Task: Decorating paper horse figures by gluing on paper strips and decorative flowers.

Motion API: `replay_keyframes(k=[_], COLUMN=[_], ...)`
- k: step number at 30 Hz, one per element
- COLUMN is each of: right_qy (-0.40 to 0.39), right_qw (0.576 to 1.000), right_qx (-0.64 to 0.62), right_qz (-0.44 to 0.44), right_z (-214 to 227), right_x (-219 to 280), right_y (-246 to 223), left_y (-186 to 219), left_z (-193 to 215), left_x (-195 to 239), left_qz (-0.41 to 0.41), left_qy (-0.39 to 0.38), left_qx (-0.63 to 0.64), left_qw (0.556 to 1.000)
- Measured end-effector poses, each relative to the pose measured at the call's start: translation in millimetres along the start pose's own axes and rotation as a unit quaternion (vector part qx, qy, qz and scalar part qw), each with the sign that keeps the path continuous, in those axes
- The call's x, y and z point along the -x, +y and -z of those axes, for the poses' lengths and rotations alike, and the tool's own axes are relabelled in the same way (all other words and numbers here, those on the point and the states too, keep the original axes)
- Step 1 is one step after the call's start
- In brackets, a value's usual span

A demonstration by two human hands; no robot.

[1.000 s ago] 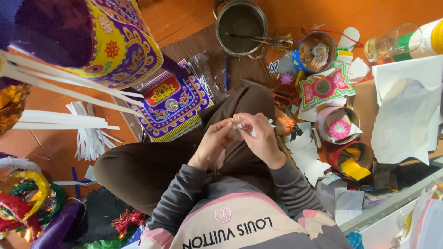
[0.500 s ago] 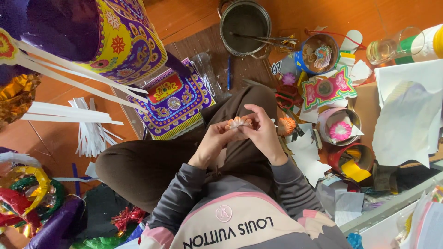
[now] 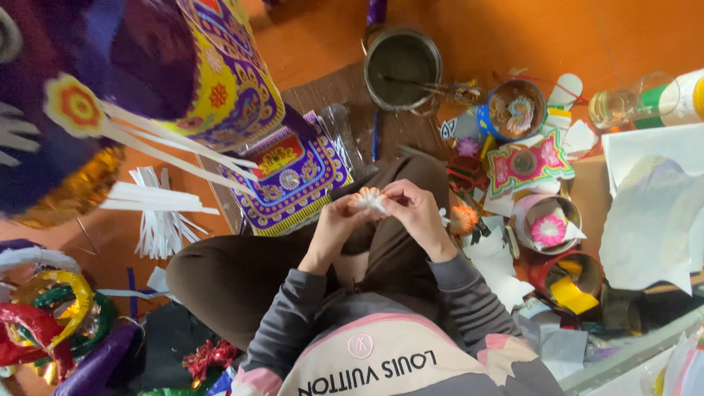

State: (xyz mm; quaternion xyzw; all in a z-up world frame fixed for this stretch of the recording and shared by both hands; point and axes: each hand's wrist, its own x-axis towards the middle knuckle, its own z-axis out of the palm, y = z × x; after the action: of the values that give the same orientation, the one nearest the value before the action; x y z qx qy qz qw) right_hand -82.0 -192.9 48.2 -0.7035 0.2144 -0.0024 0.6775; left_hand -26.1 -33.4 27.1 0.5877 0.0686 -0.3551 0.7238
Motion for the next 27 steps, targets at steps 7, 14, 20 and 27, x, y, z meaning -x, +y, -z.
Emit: replay_keyframes(k=[7, 14, 20, 27], right_qy=[-0.01, 0.022, 0.127, 0.161], right_qw=[0.825, 0.706, 0.673, 0.664], right_qx=[0.306, 0.469, 0.662, 0.666], right_qz=[0.475, 0.53, 0.305, 0.3], right_z=[-31, 20, 120, 111], right_x=[-36, -161, -235, -202], right_y=[-10, 69, 128, 105], left_y=[-33, -12, -63, -55], left_z=[49, 63, 112, 109], left_x=[-34, -47, -64, -59], left_qz=[0.058, 0.018, 0.007, -0.009], left_qy=[0.029, 0.127, 0.08, 0.038], left_qx=[0.173, 0.172, 0.275, 0.347], left_qw=[0.983, 0.977, 0.958, 0.937])
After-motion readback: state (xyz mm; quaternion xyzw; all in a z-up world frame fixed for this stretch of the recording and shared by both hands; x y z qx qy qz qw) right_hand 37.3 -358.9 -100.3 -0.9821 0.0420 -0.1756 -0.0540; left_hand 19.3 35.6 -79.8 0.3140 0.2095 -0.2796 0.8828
